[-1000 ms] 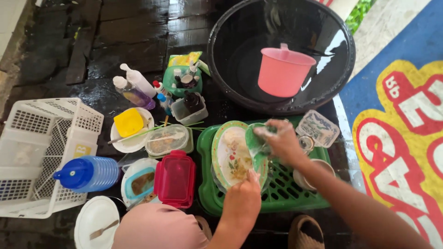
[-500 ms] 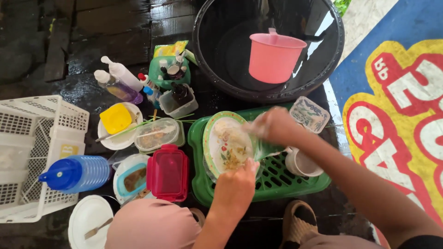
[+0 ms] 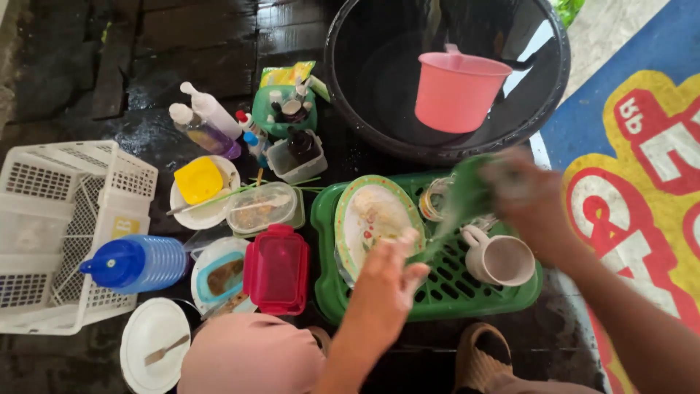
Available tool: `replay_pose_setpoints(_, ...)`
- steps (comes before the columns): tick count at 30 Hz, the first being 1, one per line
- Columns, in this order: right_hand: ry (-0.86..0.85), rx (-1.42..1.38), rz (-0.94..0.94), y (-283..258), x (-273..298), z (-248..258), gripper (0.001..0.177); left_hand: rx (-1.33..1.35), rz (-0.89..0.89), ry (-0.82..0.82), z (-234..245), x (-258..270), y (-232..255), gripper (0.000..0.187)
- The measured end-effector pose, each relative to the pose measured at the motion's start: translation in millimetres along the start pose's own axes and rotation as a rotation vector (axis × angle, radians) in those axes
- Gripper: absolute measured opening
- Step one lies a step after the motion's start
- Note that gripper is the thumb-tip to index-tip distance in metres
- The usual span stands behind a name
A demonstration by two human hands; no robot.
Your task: Washing dishes and food containers by hand using a sponge and rinsing them with water from a basin.
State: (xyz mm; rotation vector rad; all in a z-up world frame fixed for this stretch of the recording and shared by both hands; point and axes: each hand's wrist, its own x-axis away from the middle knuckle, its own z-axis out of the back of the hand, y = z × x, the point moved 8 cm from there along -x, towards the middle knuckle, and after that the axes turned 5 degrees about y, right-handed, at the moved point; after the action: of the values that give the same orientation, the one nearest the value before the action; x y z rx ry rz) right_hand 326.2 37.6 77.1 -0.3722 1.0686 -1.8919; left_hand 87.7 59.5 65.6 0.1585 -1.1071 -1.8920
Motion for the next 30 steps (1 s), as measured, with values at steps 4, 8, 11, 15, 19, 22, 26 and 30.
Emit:
replay_pose_setpoints(4,0.230,0.492,0.341,54.1,23.7,90.0,0.007,-0.211,0.247,0.110,4.4,-18.9,-82.4,0.045)
replay_pose_setpoints(8,0.121,0.518,0.166,61.7,54.9,104.9,0.004,-0.480,0.260,0.375,-14.9,-39.4,-163.9,0.051)
replay_pose_setpoints(11,0.073,0.843,0.287,75.8,74.3,86.7,0.013,-0.444,0.447,0.242,-35.9,-45.7,-196.6,0.058)
replay_pose_setpoints(15,0.010,0.920,0.358,87.4,83.7,51.8,0.013,-0.065,0.643,0.162,-40.5,-41.3,-203.5,0.047)
replay_pose_setpoints(19,-0.056,0.804,0.374,99.7,91.5,43.3,0.025,-0.089,0.699,0.140,-56.7,-42.8,-224.4,0.066)
replay_pose_setpoints(22,-0.111,0.849,0.233,94.0,83.8,54.4,0.040,-0.003,0.680,0.278,-74.8,-48.3,-259.6,0.083)
replay_pose_setpoints(26,-0.304,0.946,0.062,110.3,77.1,66.5,0.066,0.198,0.718,0.394,-75.4,-29.3,-266.8,0.040)
replay_pose_setpoints(30,-0.175,0.908,0.022,147.4,76.0,83.9,0.060,0.789,0.862,0.408,-68.0,-0.5,-233.4,0.074)
